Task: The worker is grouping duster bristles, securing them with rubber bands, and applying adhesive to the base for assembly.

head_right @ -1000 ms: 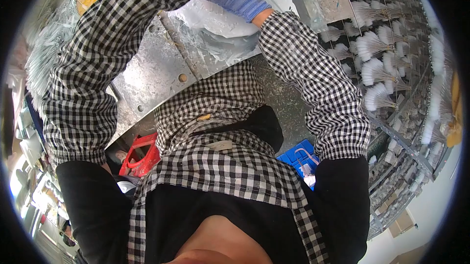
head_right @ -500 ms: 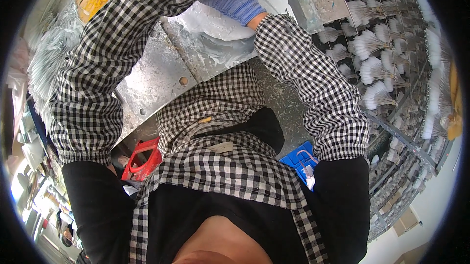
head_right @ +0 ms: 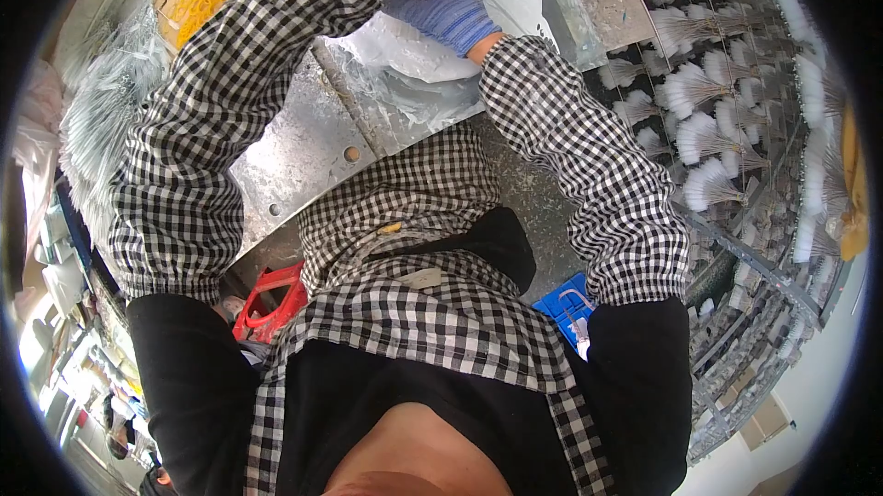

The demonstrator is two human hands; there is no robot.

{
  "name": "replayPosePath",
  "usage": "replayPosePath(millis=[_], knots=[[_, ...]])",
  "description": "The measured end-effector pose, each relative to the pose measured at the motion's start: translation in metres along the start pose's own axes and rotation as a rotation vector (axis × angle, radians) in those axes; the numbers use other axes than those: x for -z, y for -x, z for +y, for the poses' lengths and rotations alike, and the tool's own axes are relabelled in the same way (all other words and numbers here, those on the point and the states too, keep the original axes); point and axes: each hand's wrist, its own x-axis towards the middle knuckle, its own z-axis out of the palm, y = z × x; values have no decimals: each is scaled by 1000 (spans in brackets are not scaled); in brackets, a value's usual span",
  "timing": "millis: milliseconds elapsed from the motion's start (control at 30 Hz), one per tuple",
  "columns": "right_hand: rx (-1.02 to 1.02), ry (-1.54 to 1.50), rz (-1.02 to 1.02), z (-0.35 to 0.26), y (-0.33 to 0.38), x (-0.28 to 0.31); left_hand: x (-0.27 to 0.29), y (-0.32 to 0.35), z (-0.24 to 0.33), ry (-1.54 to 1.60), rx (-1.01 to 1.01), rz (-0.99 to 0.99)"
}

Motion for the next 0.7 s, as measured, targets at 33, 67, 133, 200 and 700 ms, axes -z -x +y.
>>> replayPosePath(millis=[33,67,133,200,700], knots=[[9,30,-20,2,-1,0,-8,-6,-2,2,13,28],[13,32,-18,2,-2,-1,-12,-11,-6,3,29,57],[53,-159,117,6,2,-7,-4,-4,-3,33,28,32],[52,-88,100,10,0,-8,4,1,1,59,29,13],[231,-890,374,-16,24,6,-48,138,-13,1053,22,610]])
